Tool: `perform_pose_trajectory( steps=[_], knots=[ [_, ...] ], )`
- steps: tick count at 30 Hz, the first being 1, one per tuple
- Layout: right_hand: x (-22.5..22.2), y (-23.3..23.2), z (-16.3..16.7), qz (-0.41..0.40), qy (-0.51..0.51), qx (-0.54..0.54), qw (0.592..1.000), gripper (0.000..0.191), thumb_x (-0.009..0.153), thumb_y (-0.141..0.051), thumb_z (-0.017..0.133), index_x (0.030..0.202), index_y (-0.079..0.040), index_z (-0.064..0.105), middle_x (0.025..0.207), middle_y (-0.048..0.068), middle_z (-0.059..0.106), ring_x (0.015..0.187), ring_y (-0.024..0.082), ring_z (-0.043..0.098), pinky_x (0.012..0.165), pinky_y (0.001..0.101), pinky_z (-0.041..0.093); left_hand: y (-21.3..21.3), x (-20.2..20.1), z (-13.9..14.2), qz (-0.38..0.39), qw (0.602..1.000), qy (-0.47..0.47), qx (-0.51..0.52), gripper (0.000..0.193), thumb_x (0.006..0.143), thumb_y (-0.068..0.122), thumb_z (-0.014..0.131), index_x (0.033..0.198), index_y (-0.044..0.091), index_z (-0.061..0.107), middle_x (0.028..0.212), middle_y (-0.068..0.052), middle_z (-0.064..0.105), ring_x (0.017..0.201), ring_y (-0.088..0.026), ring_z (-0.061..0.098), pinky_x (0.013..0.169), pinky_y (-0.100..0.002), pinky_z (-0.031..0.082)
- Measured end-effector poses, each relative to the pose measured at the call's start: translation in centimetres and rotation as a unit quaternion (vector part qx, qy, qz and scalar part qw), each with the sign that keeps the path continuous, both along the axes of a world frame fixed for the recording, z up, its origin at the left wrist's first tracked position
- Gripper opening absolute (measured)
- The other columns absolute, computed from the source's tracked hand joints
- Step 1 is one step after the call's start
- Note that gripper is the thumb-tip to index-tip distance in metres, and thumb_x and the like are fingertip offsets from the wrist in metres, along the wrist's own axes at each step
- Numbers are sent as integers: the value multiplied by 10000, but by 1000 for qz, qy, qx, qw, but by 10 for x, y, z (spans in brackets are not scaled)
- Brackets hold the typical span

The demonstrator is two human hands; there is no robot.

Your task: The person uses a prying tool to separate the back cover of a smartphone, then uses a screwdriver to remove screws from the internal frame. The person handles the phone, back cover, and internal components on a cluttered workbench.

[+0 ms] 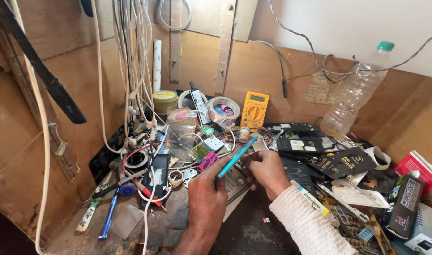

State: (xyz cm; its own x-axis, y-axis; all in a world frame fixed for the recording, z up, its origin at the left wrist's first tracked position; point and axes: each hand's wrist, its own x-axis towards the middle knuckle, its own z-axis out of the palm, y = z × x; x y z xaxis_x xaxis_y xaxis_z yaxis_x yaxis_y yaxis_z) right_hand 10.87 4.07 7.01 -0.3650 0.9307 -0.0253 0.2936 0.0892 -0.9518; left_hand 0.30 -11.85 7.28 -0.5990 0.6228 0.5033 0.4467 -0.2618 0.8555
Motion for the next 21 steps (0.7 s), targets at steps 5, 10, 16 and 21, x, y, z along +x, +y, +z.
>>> perform_pose_trajectory(
  steps=[5, 10, 16, 21],
  knots=[
    [2, -10, 2, -7, -7, 16, 1000, 223, 889, -168, 724, 857, 52, 718, 683, 84, 685, 481, 159, 617, 376, 329, 481, 1, 2, 2, 7, 1000, 14, -15, 484, 822, -85, 630, 1229, 159, 727, 885, -195, 736, 648, -320, 705, 611, -430, 532],
    [1, -14, 8, -7, -9, 42, 999, 220, 894, -168, 721, 860, 49, 728, 695, 83, 688, 494, 147, 629, 374, 319, 481, 1, 2, 3, 10, 998, 9, -61, 465, 834, -76, 628, 1216, 163, 740, 850, -211, 728, 668, -344, 709, 618, -445, 521],
    [6, -27, 12, -50, -81, 249, 964, 150, 878, -126, 691, 957, -10, 744, 799, 128, 776, 667, 207, 727, 551, 355, 552, 0, 2, 2, 14, 999, 29, -16, 438, 820, -82, 628, 1194, 119, 739, 889, -215, 736, 715, -367, 721, 637, -456, 533],
    [18, -40, 12, 12, -45, 363, 931, 169, 887, -77, 669, 1035, 3, 659, 972, 148, 783, 960, 256, 790, 805, 364, 575, -1, 3, 4, 12, 999, 18, -32, 419, 839, -65, 627, 1192, 128, 743, 853, -217, 731, 724, -369, 726, 640, -456, 533]
  ],
)
